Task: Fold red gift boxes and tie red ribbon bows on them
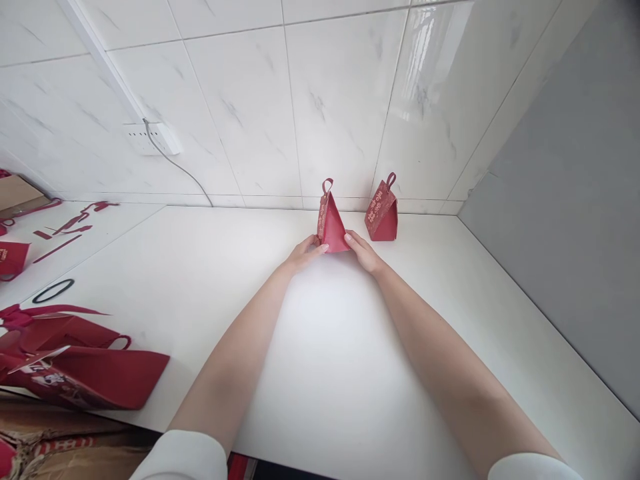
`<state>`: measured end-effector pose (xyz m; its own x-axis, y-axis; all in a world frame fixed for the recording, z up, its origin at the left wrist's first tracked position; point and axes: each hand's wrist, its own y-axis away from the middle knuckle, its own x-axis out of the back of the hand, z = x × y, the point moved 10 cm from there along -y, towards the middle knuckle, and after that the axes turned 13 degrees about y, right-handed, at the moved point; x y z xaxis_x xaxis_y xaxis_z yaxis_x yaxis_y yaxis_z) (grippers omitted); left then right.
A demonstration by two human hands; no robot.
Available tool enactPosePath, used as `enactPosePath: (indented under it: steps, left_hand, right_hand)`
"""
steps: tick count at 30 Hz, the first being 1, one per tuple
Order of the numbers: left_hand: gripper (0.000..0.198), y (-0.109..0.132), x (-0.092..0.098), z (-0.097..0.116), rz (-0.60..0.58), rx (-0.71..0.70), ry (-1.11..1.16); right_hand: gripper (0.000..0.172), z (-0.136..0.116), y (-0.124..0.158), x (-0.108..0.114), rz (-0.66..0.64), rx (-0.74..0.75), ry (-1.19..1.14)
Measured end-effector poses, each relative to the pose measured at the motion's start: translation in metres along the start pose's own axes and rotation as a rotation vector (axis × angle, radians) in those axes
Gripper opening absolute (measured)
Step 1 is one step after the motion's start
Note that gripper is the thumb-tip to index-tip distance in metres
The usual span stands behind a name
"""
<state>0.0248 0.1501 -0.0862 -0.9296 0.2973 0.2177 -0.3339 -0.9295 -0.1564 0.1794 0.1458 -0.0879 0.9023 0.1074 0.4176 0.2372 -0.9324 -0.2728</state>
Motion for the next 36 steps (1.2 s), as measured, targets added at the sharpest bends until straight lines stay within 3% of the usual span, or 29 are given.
enactPosePath:
  steps: [4, 10, 15, 19, 27, 36]
  left_hand:
    - [0.038, -0.001, 0.000, 0.004, 0.013, -0.047, -0.064]
    - [0.032, -0.001, 0.009, 0.001, 0.084, -0.061, -0.209]
    - [0.043, 0.001, 0.016, 0.001, 0.147, -0.109, -0.172]
    - [0.055, 0.001, 0.017, 0.001, 0.178, -0.118, -0.286]
    - [0.047, 0.000, 0.014, 0.000, 0.161, -0.104, -0.361]
    - [0.044, 0.004, 0.007, 0.008, 0.141, -0.155, -0.422]
  right_hand:
    - [0.049, 0.007, -0.003, 0.001, 0.018, -0.023, 0.006]
    - [0.056, 0.018, -0.008, 0.005, 0.069, -0.036, 0.198]
    - [0.046, 0.006, -0.007, 0.003, 0.102, 0.053, 0.407]
    - [0.035, -0.003, -0.004, 0.000, 0.123, 0.080, 0.537]
    - [0.023, -0.024, 0.003, 0.005, 0.203, 0.119, 0.828]
    - [0.020, -0.032, 0.004, -0.001, 0.231, 0.126, 0.993]
